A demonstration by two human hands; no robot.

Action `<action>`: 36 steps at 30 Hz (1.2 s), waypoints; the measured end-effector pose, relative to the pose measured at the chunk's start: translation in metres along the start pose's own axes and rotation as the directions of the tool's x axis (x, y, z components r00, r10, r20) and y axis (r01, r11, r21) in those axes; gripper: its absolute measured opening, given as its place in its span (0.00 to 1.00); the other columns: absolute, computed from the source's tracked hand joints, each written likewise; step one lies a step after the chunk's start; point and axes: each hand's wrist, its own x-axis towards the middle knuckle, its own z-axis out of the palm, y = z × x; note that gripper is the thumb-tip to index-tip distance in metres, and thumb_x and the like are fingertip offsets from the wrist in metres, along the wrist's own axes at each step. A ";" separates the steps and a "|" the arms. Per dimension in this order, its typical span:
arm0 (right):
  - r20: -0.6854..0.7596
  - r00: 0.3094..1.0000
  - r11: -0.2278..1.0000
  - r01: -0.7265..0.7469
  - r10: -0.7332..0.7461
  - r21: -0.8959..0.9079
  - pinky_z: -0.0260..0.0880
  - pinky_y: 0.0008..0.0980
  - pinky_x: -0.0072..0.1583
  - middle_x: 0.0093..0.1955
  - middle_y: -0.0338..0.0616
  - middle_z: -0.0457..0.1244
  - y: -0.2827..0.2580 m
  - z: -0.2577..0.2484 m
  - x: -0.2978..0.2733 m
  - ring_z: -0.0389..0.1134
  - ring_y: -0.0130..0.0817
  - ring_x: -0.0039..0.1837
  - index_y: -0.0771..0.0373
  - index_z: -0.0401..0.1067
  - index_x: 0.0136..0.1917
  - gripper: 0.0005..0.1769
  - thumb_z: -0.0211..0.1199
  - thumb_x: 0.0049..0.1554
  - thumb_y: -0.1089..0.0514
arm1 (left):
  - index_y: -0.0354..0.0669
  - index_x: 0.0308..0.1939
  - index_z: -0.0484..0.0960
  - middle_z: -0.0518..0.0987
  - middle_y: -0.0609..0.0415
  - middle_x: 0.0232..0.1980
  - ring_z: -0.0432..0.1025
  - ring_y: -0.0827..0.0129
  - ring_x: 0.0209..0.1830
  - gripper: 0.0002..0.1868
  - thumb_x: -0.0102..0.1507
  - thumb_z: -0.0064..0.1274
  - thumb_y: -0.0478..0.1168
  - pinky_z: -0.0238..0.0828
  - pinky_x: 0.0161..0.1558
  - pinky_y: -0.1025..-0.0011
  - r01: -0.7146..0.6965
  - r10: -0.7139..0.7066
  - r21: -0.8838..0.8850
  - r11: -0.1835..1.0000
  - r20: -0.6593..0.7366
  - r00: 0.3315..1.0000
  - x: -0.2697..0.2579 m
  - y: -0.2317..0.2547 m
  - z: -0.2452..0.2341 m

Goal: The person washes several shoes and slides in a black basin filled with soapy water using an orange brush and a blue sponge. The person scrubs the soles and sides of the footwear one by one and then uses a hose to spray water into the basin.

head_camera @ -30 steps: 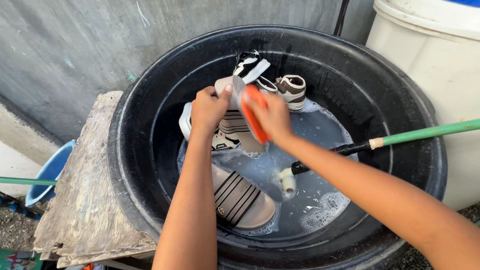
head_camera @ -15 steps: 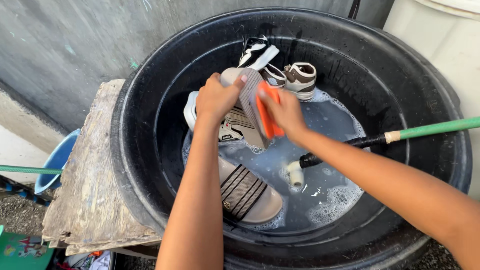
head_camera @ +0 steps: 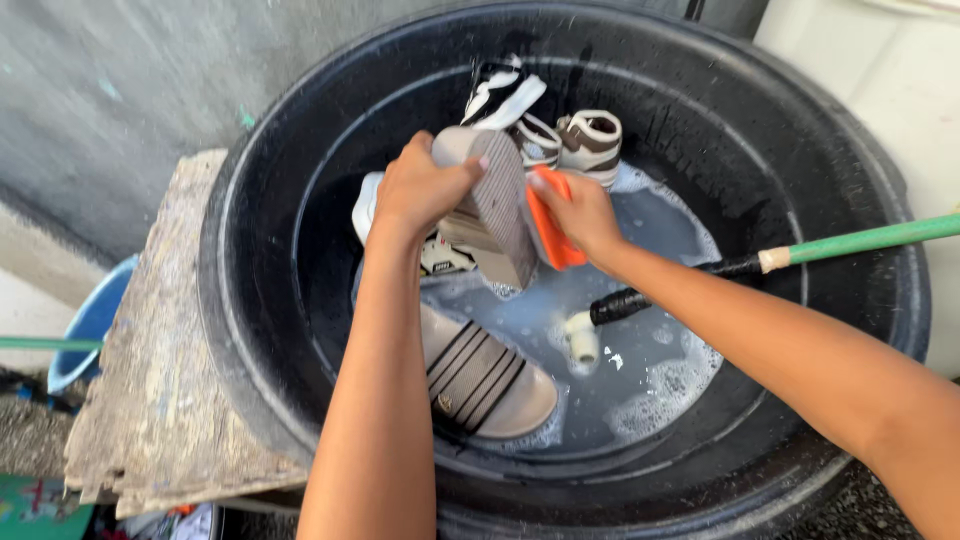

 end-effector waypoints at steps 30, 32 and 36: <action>0.030 0.949 0.903 0.308 -0.314 -0.300 0.66 0.29 0.42 0.37 0.42 0.68 -0.064 0.000 0.023 0.65 0.22 0.39 0.63 0.78 0.53 0.18 0.64 0.64 0.46 | 0.42 0.59 0.74 0.83 0.45 0.49 0.79 0.62 0.50 0.41 0.43 0.73 0.46 0.74 0.51 0.67 -0.117 0.125 -0.073 0.991 0.128 0.984 0.000 -0.008 0.001; 0.015 0.965 0.933 0.256 -0.261 -0.251 0.66 0.29 0.42 0.38 0.42 0.69 -0.051 -0.002 0.018 0.65 0.21 0.39 0.62 0.78 0.53 0.17 0.65 0.64 0.46 | 0.41 0.59 0.74 0.83 0.44 0.49 0.79 0.61 0.49 0.41 0.44 0.73 0.45 0.75 0.50 0.67 -0.143 0.157 -0.118 0.983 0.117 0.981 0.002 -0.015 0.002; 0.072 0.968 0.934 0.250 -0.239 -0.256 0.66 0.30 0.41 0.34 0.45 0.68 -0.052 0.014 0.005 0.63 0.23 0.36 0.59 0.81 0.52 0.15 0.66 0.61 0.48 | 0.40 0.56 0.77 0.85 0.44 0.49 0.79 0.61 0.49 0.38 0.43 0.74 0.43 0.75 0.51 0.67 -0.168 0.192 -0.164 0.972 0.143 0.971 0.009 -0.022 0.002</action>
